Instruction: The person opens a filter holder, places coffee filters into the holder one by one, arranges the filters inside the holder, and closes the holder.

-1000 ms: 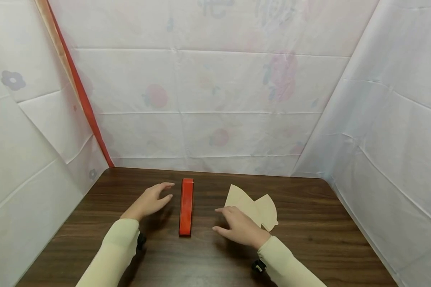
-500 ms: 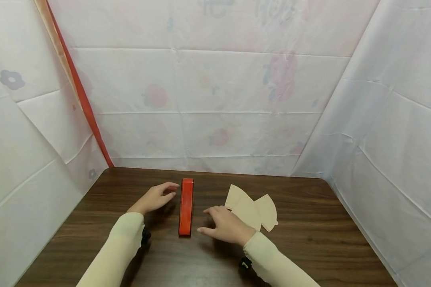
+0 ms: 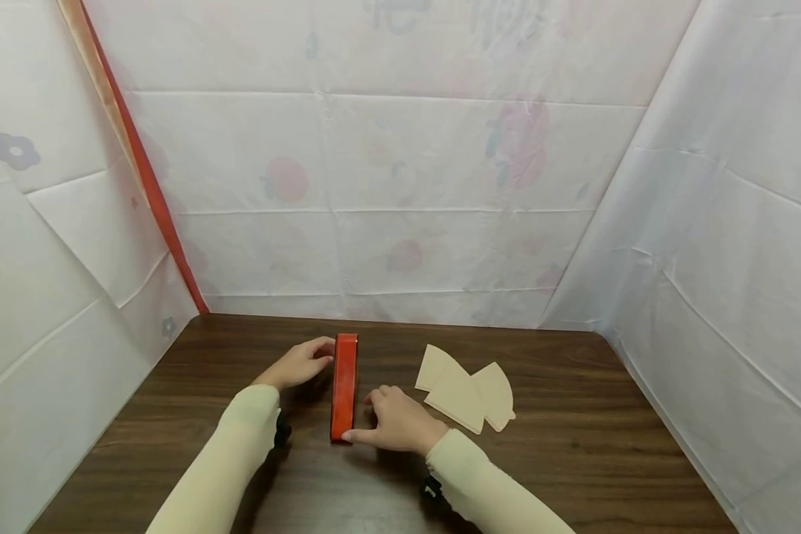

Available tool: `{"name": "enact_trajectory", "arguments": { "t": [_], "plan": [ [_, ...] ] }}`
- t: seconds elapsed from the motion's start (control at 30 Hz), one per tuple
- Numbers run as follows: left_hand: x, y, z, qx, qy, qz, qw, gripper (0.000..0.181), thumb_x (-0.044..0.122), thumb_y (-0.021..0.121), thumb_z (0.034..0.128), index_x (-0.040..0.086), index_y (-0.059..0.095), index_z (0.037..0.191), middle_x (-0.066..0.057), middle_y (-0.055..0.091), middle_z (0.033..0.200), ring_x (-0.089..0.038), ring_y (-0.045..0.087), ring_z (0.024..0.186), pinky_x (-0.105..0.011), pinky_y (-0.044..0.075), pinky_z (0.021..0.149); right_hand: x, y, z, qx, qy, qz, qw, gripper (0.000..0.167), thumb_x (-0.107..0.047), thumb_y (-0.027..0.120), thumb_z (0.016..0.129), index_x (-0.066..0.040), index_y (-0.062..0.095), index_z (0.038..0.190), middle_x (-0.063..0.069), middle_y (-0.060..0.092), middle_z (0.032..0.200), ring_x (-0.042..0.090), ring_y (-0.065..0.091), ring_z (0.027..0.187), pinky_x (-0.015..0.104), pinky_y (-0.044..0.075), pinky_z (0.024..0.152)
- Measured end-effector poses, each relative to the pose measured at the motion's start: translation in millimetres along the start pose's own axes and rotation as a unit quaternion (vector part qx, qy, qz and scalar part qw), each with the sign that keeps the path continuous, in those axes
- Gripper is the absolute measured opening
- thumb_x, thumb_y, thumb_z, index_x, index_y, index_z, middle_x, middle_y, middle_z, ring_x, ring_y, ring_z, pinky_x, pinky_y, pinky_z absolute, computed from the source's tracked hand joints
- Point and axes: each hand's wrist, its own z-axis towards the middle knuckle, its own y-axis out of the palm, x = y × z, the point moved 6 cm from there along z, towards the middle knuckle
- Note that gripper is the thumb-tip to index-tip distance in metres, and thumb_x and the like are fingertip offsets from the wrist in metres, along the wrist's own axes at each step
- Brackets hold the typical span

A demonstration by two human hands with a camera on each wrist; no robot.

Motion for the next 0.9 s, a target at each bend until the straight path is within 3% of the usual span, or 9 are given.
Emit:
{"name": "enact_trajectory", "arguments": {
  "t": [0.27,0.43,0.63,0.9],
  "plan": [
    [0.5,5.2,7.5,-0.021,-0.001,-0.017,0.9996,0.033,0.006,0.054,0.0995,0.006,0.058,0.132,-0.011,0.064,0.123,-0.032,0.058,0.117,-0.056,0.044,0.101,-1,8,6.3,-0.001,0.023,-0.004,0.9997,0.071,-0.073,0.066,0.082,-0.005,0.065,0.101,-0.001,0.056,0.088,0.014,0.053,0.082,0.029,0.050,0.072],
    [1.6,6.8,9.8,-0.033,0.003,-0.043,0.9985,0.043,0.001,0.051,0.0962,0.001,0.052,0.139,-0.014,0.063,0.125,-0.031,0.058,0.117,-0.054,0.046,0.100,-3,12,10.7,-0.009,0.024,0.003,0.9997,0.067,-0.073,0.067,0.081,-0.008,0.060,0.094,-0.003,0.049,0.082,0.013,0.047,0.076,0.028,0.045,0.067],
    [1.9,10.8,12.0,-0.045,0.006,-0.087,0.9952,0.054,-0.004,0.048,0.0965,-0.005,0.038,0.149,-0.023,0.057,0.134,-0.038,0.053,0.124,-0.056,0.042,0.104,-5,16,15.8,-0.003,0.039,-0.004,0.9992,0.071,-0.075,0.068,0.078,-0.007,0.060,0.095,-0.001,0.050,0.083,0.016,0.049,0.078,0.029,0.047,0.068],
    [-0.4,14.6,12.3,-0.060,0.011,-0.105,0.9926,0.057,-0.008,0.048,0.0931,-0.001,0.041,0.149,-0.020,0.058,0.134,-0.038,0.053,0.125,-0.058,0.039,0.106,-10,20,23.2,0.001,0.048,-0.025,0.9985,0.074,-0.081,0.062,0.077,-0.009,0.060,0.093,0.001,0.052,0.085,0.018,0.050,0.082,0.031,0.050,0.073]
  ]
}}
